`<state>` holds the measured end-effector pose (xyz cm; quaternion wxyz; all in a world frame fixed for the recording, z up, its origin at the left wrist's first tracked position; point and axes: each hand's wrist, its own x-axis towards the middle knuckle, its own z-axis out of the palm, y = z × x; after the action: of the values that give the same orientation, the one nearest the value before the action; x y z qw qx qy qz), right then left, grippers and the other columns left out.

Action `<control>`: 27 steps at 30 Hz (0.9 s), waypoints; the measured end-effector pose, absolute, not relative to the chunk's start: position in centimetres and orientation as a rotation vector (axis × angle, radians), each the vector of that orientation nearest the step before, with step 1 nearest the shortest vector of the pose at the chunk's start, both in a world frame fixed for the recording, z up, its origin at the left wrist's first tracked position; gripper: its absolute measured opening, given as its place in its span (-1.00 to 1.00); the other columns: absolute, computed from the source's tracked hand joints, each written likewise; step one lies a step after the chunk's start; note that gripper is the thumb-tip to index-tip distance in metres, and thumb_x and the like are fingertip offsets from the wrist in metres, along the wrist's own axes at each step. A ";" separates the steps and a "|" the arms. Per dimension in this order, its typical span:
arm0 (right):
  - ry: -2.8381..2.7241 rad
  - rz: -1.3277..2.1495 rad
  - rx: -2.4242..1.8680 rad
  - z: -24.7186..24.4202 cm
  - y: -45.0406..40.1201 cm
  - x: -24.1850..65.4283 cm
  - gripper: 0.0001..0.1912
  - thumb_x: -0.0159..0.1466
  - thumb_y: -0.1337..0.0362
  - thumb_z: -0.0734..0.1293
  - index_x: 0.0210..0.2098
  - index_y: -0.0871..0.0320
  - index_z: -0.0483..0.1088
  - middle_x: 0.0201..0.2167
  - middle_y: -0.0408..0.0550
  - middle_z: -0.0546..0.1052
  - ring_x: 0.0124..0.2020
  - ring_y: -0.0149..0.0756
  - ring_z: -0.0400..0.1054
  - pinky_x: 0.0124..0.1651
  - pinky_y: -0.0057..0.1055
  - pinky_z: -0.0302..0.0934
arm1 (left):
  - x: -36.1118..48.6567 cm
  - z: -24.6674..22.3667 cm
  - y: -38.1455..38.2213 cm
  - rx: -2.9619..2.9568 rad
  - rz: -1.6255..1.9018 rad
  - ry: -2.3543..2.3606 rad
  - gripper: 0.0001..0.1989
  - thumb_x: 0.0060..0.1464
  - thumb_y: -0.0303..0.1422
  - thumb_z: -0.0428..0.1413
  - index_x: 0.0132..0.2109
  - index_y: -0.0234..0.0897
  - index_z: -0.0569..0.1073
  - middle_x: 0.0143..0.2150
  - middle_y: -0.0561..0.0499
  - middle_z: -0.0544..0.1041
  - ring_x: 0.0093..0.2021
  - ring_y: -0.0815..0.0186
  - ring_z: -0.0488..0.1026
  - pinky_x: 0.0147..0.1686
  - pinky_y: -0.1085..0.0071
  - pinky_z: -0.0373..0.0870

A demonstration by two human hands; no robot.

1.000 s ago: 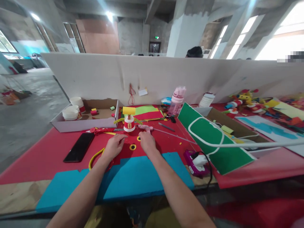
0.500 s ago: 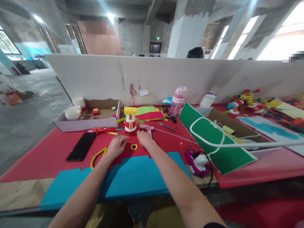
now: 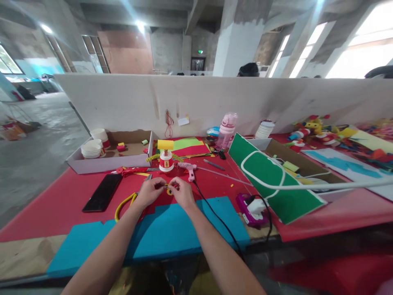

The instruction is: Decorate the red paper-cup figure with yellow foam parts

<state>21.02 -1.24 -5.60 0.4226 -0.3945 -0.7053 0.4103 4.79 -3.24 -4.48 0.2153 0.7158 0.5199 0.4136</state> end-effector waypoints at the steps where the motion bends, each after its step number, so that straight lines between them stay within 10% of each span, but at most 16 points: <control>1: -1.790 0.982 -0.974 -5.5 -1.3 21.1 -0.83 0.20 0.14 0.28 -0.38 0.12 0.34 -0.49 -0.18 0.46 -0.53 -0.41 0.33 -0.47 -0.51 0.21 | 4.7 -4.5 -3.2 2.013 1.147 1.439 -0.90 0.02 -0.51 0.08 -0.38 -0.28 0.48 -0.45 0.04 0.50 -0.42 0.37 0.39 -0.39 0.48 0.27; 16: -2.059 0.552 -2.045 -2.6 6.8 25.1 -0.58 0.14 0.19 0.30 -0.02 0.19 0.34 -0.01 0.24 0.48 0.01 0.05 0.39 -0.09 -0.19 0.25 | 4.1 -4.9 -2.9 2.265 1.332 1.428 -0.83 0.10 -0.55 0.02 -0.26 -0.25 0.48 -0.33 0.01 0.54 -0.31 0.36 0.46 -0.28 0.46 0.40; 27: -2.007 0.902 -1.711 -3.9 3.8 29.8 -0.72 0.09 0.35 0.23 -0.19 0.18 0.38 -0.50 -0.07 0.54 -0.51 -0.33 0.38 -0.45 -0.50 0.08 | 4.3 -4.6 -3.1 2.251 1.324 1.497 -0.86 0.13 -0.50 0.04 -0.23 -0.24 0.48 -0.28 0.03 0.57 -0.28 0.35 0.49 -0.25 0.45 0.41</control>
<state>29.85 3.82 -3.95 0.1761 -0.6042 -0.7089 0.3185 4.25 -3.05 -4.56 0.0656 0.7463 0.4963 0.4387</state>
